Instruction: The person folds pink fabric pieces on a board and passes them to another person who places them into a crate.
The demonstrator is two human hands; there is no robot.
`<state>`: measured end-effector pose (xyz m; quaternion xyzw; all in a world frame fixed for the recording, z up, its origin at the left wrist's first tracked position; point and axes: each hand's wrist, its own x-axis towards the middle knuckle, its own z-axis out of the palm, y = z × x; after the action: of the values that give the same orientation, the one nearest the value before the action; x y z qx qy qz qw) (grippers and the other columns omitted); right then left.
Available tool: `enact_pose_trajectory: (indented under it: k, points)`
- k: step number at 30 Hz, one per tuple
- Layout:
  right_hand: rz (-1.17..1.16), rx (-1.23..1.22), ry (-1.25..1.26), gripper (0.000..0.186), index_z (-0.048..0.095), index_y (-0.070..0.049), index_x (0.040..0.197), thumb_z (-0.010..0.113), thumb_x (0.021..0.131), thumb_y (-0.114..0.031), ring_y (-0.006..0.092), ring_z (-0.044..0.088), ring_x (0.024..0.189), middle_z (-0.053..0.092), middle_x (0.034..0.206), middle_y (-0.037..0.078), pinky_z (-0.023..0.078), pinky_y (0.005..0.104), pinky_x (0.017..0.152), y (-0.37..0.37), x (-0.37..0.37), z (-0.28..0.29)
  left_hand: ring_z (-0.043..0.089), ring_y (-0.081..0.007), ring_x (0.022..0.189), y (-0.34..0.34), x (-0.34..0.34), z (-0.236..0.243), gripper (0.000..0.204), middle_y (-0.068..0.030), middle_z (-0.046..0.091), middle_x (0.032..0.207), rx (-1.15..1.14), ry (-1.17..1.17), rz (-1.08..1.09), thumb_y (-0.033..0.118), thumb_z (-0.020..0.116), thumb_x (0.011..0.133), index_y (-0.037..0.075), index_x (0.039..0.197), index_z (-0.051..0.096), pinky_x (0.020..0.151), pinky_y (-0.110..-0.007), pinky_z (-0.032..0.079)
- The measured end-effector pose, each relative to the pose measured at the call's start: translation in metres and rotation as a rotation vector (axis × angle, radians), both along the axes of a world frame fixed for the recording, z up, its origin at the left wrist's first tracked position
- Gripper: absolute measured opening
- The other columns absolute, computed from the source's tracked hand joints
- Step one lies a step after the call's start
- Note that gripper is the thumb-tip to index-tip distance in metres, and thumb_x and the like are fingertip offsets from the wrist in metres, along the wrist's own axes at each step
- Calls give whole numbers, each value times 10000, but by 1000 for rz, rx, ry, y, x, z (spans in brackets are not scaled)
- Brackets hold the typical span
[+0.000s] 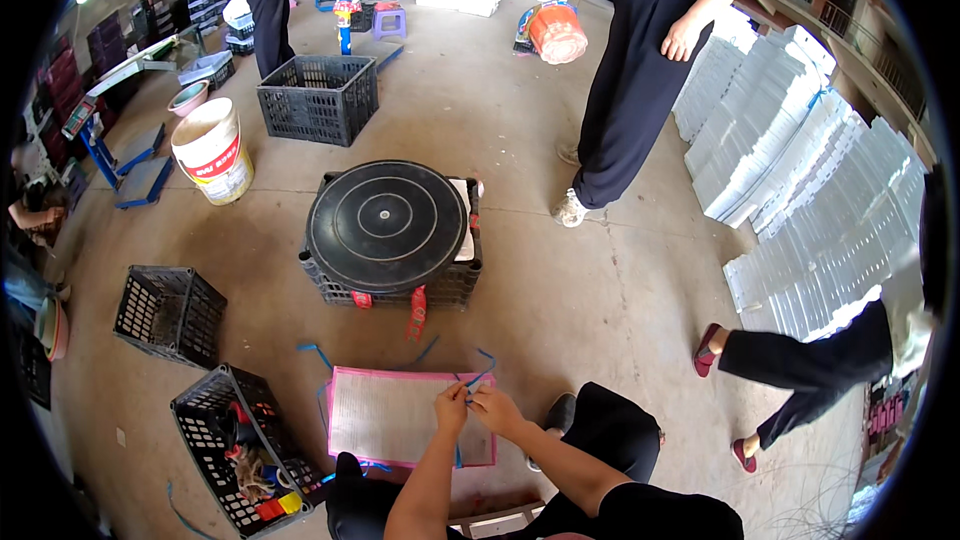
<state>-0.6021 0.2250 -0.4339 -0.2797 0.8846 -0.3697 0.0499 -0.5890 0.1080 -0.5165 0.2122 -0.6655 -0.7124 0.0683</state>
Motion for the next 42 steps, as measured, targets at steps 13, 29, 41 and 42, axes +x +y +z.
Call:
enact_pose_trajectory:
  k: [13, 29, 41, 42]
  points:
    - [-714, -650, -467, 321, 543, -18, 1159, 518, 900, -207, 130, 571, 793, 612, 971, 63, 482, 258, 687, 8, -147, 77, 571, -126, 599, -4, 18, 32, 176, -66, 624, 655, 64, -100, 73, 87, 486, 834, -9, 857, 632, 562, -265, 441]
    - [-100, -359, -437, 713, 203, -129, 1430, 585, 828, -143, 120, 550, 788, 577, 886, 29, 475, 287, 729, 30, -66, 71, 567, -351, 995, 92, 203, 7, 359, -186, 594, 1072, -503, -23, -1042, 271, 515, 848, 40, 1119, 560, 855, -437, 444]
    - [-85, -182, 212, 229, 596, -55, 1020, 508, 814, -105, 207, 571, 665, 607, 762, 139, 463, 334, 647, 58, -160, 250, 570, -355, 983, -13, 177, 168, 333, -183, 582, 1074, -1063, -49, -1290, 202, 528, 806, 73, 1113, 548, 821, -468, 447]
    - [34, -42, 205, 157, 566, -45, 941, 517, 838, -153, 203, 541, 702, 604, 800, 100, 456, 351, 663, 57, -134, 209, 578, -350, 966, -34, 176, 159, 320, -175, 588, 1063, -1171, -7, -1285, 190, 524, 804, 77, 1102, 554, 809, -473, 449]
